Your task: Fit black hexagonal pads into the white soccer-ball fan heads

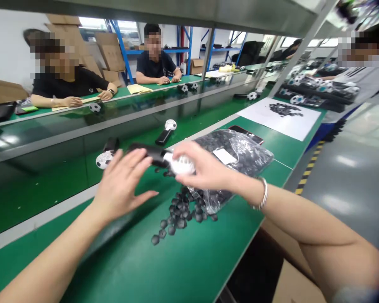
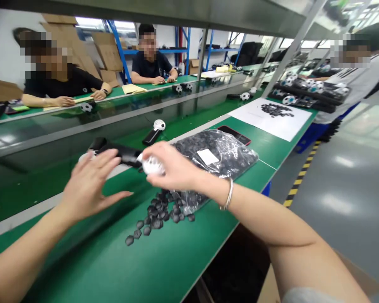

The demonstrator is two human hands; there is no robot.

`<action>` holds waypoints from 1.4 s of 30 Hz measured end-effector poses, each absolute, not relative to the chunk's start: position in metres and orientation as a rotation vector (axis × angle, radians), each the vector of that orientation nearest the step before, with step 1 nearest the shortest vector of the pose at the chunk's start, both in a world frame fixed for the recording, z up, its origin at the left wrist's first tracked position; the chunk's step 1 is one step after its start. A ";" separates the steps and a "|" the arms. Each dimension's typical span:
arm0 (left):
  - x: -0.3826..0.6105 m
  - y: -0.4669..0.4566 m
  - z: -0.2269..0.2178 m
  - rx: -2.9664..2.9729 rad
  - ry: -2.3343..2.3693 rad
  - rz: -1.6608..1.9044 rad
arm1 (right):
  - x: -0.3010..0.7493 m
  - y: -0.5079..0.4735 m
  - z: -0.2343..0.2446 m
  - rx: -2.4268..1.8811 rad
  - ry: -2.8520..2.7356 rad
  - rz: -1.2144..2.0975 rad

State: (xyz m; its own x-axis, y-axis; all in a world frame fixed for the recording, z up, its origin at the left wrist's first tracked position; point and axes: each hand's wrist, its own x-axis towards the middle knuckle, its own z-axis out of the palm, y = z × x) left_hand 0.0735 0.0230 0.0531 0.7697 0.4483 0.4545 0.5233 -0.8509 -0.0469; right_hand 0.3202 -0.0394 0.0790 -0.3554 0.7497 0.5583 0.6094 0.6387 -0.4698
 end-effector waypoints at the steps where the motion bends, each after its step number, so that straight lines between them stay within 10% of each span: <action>1: 0.079 0.010 0.060 -2.879 -0.670 -0.519 | 0.302 -0.061 0.073 -0.987 -2.120 0.310; 6: 0.054 -0.016 0.054 -2.991 -0.802 -0.020 | 0.279 -0.110 0.017 -1.208 -2.069 0.584; 16: -0.053 -0.021 0.019 -2.649 -1.867 0.003 | 0.395 -0.019 -0.024 -2.333 -1.747 -0.147; 42: -0.043 -0.039 0.004 -2.542 -1.550 0.001 | 0.266 0.021 0.000 -1.777 -2.298 -0.010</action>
State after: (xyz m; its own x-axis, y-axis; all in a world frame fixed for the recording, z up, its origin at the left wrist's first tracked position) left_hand -0.0427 -0.0393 0.0043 0.4615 0.8831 0.0845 0.8830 -0.4481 -0.1400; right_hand 0.2661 0.0207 0.0003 -0.2341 0.9534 0.1902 0.9551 0.2621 -0.1382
